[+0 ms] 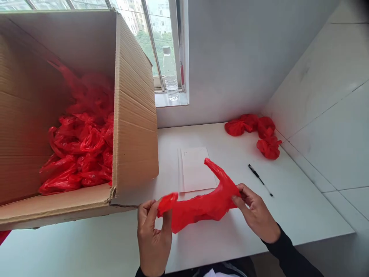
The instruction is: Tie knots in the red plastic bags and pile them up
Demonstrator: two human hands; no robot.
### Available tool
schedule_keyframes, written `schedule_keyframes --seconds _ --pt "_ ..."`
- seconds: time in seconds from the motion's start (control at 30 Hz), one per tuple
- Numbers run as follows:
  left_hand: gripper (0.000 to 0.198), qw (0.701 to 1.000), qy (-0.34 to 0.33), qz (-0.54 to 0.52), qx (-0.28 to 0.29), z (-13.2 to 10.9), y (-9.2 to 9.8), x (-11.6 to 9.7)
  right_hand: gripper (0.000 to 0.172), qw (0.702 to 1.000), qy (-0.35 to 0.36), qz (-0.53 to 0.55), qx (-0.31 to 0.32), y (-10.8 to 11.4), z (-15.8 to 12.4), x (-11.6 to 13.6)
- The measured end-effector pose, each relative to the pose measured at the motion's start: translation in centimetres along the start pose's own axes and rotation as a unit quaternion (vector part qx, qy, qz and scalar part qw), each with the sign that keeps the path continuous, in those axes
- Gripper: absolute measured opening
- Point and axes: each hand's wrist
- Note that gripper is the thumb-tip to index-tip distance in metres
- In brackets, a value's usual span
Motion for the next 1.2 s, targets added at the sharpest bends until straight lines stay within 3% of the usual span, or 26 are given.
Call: schedule_keyframes --seconds 0.07,0.13,0.17,0.23,0.3,0.4,0.53,0.73,0.87,0.93,1.03,1.13,1.2 --pt "0.023 1.000 -0.020 0.003 -0.008 0.0 0.5 0.0 0.025 0.995 0.047 -0.024 -0.084 -0.2 -0.9 0.6" --pt "0.029 0.999 -0.012 -0.017 0.031 0.0 0.7 -0.3 0.039 0.973 0.159 -0.029 -0.165 -1.0 -2.0 1.7" --pt "0.030 0.998 0.000 -0.035 0.056 0.0 0.7 -0.6 0.043 0.958 0.227 -0.018 -0.175 -1.6 -2.6 2.3" --pt "0.027 0.992 0.033 -0.072 0.096 0.0 0.7 -1.1 0.045 0.933 0.341 -0.003 -0.116 -3.1 -3.3 3.5" --pt "0.016 0.985 0.073 -0.105 0.112 0.1 0.6 -1.7 0.041 0.924 0.378 -0.057 -0.020 -4.5 -3.3 4.0" --pt "0.011 0.970 0.165 -0.131 0.118 -0.1 0.6 -2.4 0.025 0.920 0.342 -0.184 0.052 -5.9 -2.6 3.6" --pt "0.019 0.950 0.249 -0.155 0.112 -0.5 0.7 -2.7 0.021 0.915 0.297 -0.262 0.071 -6.0 -2.3 3.0" --pt "0.029 0.901 0.314 -0.250 0.164 -0.7 1.1 -2.1 0.025 0.861 0.297 -0.407 0.070 -5.1 -2.8 4.5" --pt "0.030 0.862 0.348 -0.316 0.190 -0.7 1.5 -1.9 0.032 0.826 0.255 -0.487 0.126 -5.2 -2.7 3.7" --pt "0.026 0.850 0.353 -0.337 0.196 -0.9 1.6 -2.1 0.031 0.824 0.249 -0.489 0.140 -5.3 -2.5 3.1" --pt "0.025 0.850 0.355 -0.325 0.212 -1.3 1.5 -2.6 0.047 0.839 0.225 -0.479 0.129 -5.4 -2.0 2.5" --pt "0.034 0.869 0.349 -0.259 0.237 -1.6 1.3 -3.2 0.062 0.851 0.185 -0.475 0.126 -5.3 -1.6 2.8" --pt "0.029 0.888 0.329 -0.220 0.235 -1.6 1.1 -3.5 0.058 0.852 0.170 -0.473 0.147 -5.5 -1.5 3.2"
Point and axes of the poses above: each hand's wrist, its own z-axis towards the middle knuckle, its own y-axis out of the back of the hand, x = y × z, and after that the axes turned 12 degrees about -x, right-handed
